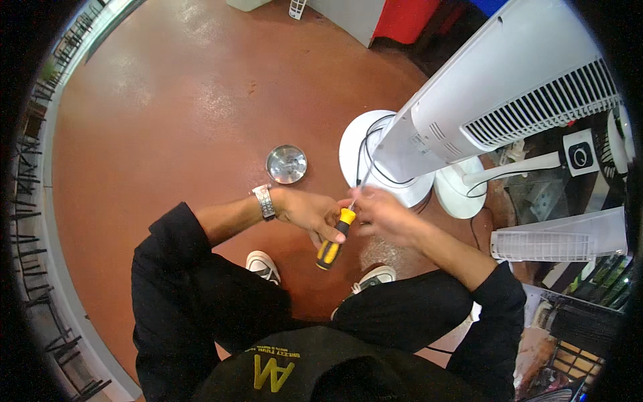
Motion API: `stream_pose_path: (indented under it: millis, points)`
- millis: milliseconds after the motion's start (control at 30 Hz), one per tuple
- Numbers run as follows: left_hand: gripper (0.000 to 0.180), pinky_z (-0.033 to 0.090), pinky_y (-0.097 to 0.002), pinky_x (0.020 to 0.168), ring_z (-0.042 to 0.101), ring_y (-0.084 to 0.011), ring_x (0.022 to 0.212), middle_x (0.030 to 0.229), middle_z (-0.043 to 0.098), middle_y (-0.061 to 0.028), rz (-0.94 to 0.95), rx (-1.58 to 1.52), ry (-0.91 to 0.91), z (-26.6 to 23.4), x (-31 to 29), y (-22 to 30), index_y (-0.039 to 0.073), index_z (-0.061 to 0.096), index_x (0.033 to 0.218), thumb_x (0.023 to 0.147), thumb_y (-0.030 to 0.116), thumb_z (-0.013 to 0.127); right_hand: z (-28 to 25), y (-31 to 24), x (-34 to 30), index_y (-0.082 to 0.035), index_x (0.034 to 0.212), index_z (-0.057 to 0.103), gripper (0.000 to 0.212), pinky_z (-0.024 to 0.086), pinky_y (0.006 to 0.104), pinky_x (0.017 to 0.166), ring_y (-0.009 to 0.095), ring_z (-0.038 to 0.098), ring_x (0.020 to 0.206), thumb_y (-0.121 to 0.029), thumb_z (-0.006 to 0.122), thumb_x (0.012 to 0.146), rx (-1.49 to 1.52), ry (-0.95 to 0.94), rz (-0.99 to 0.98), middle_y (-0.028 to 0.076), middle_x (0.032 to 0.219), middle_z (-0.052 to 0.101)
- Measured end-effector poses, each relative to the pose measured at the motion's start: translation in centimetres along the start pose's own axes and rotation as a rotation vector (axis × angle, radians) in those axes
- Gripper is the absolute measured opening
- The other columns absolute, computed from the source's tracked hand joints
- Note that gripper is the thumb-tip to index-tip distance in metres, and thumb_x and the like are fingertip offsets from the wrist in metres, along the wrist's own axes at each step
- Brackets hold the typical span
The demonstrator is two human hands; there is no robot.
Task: The person uses a screwdriver to tighten screws on the base of a white tower fan. After securing the base, the person attaches the front grill to the fan head.
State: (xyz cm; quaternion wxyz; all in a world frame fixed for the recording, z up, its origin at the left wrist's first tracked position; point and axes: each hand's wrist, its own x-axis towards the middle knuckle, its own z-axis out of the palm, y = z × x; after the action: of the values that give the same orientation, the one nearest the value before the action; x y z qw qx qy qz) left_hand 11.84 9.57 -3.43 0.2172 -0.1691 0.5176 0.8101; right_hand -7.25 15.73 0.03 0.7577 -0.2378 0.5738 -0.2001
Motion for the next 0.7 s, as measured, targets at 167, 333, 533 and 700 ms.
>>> stream_pose_path:
  millis: [167, 333, 533, 700]
  points:
    - [0.055, 0.052, -0.0369, 0.084, 0.063, -0.0236, 0.099, 0.111, 0.064, -0.0173, 0.015, 0.519, 0.004, -2.3, -0.2, -2.8, -0.005, 0.052, 0.119, 0.081, 0.029, 0.072, -0.3, 2.1, 4.8, -0.005, 0.105, 0.047, 0.022, 0.052, 0.0340, 0.068, 0.019, 0.060, 0.079, -0.026, 0.040, 0.101, -0.067, 0.046, -0.137, 0.009, 0.092, 0.058]
    - [0.027, 0.054, -0.0415, 0.072, 0.067, -0.0331, 0.080, 0.093, 0.068, -0.0156, -0.336, 1.150, 0.915, -13.0, -2.7, -11.2, 0.010, 0.068, 0.103, 0.078, 0.020, 0.066, -2.7, 0.2, 4.7, -0.004, 0.101, 0.049, 0.019, 0.046, 0.0273, 0.053, 0.011, 0.050, 0.058, -0.022, 0.041, 0.099, 0.064, 0.088, -0.091, 0.006, 0.076, 0.054]
    - [0.019, 0.056, -0.0418, 0.074, 0.067, -0.0314, 0.085, 0.096, 0.067, -0.0161, -0.190, 1.223, 1.046, -15.9, 1.6, -14.8, 0.010, 0.070, 0.098, 0.084, 0.012, 0.058, -4.3, 0.9, 3.6, 0.003, 0.115, 0.047, 0.030, 0.048, 0.0283, 0.055, 0.014, 0.053, 0.060, -0.008, 0.051, 0.088, -0.187, 0.030, -0.049, 0.009, 0.080, 0.056]
    - [0.018, 0.057, -0.0410, 0.070, 0.067, -0.0306, 0.087, 0.097, 0.067, -0.0152, -0.294, 1.374, 0.891, -16.3, 3.9, -14.9, 0.001, 0.068, 0.091, 0.083, 0.013, 0.057, -4.2, 0.0, 2.9, 0.005, 0.120, 0.044, 0.038, 0.050, 0.0259, 0.057, 0.015, 0.058, 0.063, -0.002, 0.053, 0.084, -0.236, 0.029, 0.026, 0.009, 0.082, 0.056]
